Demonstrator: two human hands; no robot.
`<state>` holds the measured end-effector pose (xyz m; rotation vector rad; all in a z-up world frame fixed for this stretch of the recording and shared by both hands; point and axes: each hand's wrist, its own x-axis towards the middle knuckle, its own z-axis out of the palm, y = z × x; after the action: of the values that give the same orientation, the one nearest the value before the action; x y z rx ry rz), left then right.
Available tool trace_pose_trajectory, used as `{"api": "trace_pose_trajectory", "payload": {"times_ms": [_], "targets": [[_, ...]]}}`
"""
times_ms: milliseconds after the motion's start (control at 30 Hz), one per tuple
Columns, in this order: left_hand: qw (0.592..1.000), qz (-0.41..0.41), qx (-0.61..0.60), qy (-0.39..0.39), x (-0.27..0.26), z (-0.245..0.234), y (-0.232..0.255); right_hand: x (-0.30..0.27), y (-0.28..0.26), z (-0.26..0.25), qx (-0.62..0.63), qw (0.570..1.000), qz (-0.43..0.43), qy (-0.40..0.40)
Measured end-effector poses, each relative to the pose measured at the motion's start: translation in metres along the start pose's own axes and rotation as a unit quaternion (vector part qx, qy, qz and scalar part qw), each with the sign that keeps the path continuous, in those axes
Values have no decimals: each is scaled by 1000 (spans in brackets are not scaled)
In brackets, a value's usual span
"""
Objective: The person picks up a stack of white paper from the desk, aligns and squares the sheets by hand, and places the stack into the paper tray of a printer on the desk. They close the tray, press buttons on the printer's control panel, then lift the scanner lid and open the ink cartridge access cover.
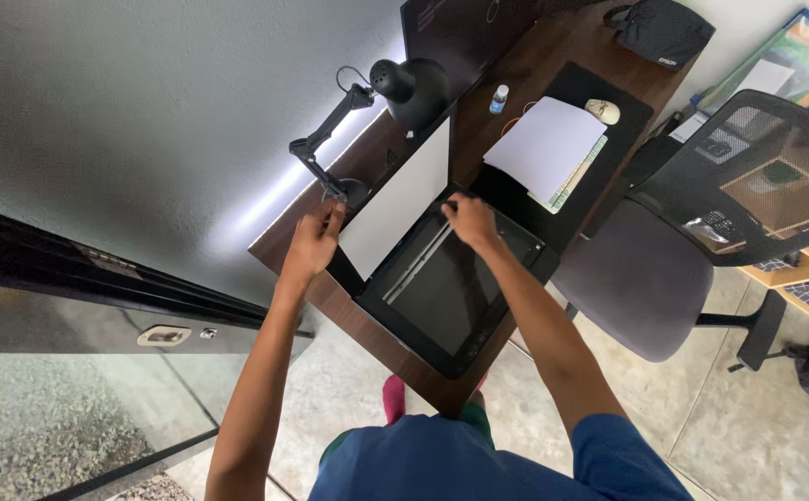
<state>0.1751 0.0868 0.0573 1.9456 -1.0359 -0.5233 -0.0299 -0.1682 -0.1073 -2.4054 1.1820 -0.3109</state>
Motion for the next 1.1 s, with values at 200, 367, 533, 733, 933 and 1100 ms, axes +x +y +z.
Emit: {"api": "trace_pose_trajectory", "payload": {"times_ms": [200,367,533,733,933,1100], "targets": [[1000,5,7,8,1,0,-4,41,29,-13,-28,998,33,44],[1000,9,10,11,0,2,-7,45,58,-24,-50,994,2,101],[1000,24,-6,13,0,3,-6,31,81,-41,-155,986,-66,17],[998,58,-7,16,-1,2,-6,6,123,-63,-269,955,-84,-88],[999,36,-5,9,-3,1,-5,-33,166,-76,-332,935,-77,-94],[999,41,-12,8,-3,1,-7,-86,139,-77,-330,931,-91,-124]]}}
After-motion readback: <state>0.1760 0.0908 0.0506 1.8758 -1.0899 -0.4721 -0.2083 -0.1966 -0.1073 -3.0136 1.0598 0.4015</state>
